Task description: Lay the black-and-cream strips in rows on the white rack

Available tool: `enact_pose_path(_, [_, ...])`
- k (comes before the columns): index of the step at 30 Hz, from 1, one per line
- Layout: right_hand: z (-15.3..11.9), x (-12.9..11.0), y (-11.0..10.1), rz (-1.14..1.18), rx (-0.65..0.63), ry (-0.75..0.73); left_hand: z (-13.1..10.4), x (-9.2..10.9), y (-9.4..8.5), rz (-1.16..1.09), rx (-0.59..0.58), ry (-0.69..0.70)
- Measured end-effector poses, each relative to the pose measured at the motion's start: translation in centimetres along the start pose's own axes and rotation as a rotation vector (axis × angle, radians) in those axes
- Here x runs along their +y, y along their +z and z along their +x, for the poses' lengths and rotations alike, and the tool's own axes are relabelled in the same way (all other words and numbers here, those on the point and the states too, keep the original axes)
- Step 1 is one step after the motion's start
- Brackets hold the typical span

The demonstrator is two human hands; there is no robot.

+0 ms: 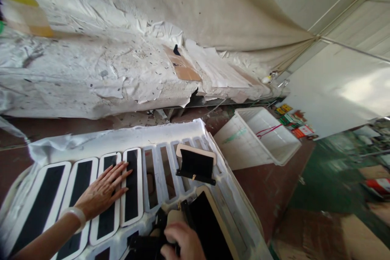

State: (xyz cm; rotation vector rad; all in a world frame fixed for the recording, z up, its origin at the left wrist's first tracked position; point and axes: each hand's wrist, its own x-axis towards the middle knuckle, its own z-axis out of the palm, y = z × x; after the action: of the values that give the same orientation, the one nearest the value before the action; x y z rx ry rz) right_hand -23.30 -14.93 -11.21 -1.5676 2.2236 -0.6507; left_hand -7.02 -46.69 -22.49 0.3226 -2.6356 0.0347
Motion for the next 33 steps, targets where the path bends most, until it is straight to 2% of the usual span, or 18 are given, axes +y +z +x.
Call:
enact_pose_path(3, [5.4, 4.1, -4.7, -0.128, 0.089, 0.230, 0.1, 0.1, 0.0, 0.011, -0.001, 0.002])
enact_pose_path(7, [13.0, 11.4, -9.2, -0.291, 0.142, 0.344, 0.3, 0.3, -0.1, 0.065, -0.024, 0.018])
enact_pose_path(9, [15.9, 14.2, -10.4, -0.364, 0.108, 0.366, 0.4, 0.3, -0.1, 0.094, -0.032, 0.021])
enact_pose_path(11, [17.8, 16.0, -11.0, -0.428, 0.041, 0.367, 0.5, 0.4, 0.0, 0.112, -0.041, 0.024])
enact_pose_path(15, [19.8, 17.3, -11.1, -0.539, -0.124, 0.346, 0.6, 0.5, 0.1, 0.117, -0.071, 0.011])
enact_pose_path(19, [21.0, 17.0, -11.8, -0.660, -0.241, 0.335, 0.8, 0.7, -0.1, 0.054, -0.080, -0.019])
enact_pose_path(22, [21.1, 15.4, -13.0, -0.730, -0.317, 0.275, 0.9, 0.6, -0.3, 0.032, -0.084, -0.023])
enact_pose_path(25, [18.8, 12.5, -13.9, -0.778, -0.332, 0.138, 1.2, 0.7, -0.8, 0.000, -0.121, -0.048])
enact_pose_path(28, [14.2, 9.4, -14.3, -0.805, -0.303, -0.023, 2.6, 1.8, -2.3, -0.181, -0.159, -0.199])
enact_pose_path(29, [12.6, 8.4, -14.2, -0.825, -0.251, -0.115, 3.5, 2.6, -3.1, -0.289, -0.164, -0.293])
enact_pose_path(31, [10.2, 6.5, -14.0, -0.859, -0.024, -0.402, 5.6, 5.0, -5.1, -0.590, -0.169, -0.554])
enact_pose_path(33, [9.3, 4.6, -13.4, -0.825, 0.186, -0.635, 8.1, 8.1, -7.2, -1.098, -0.251, -0.803])
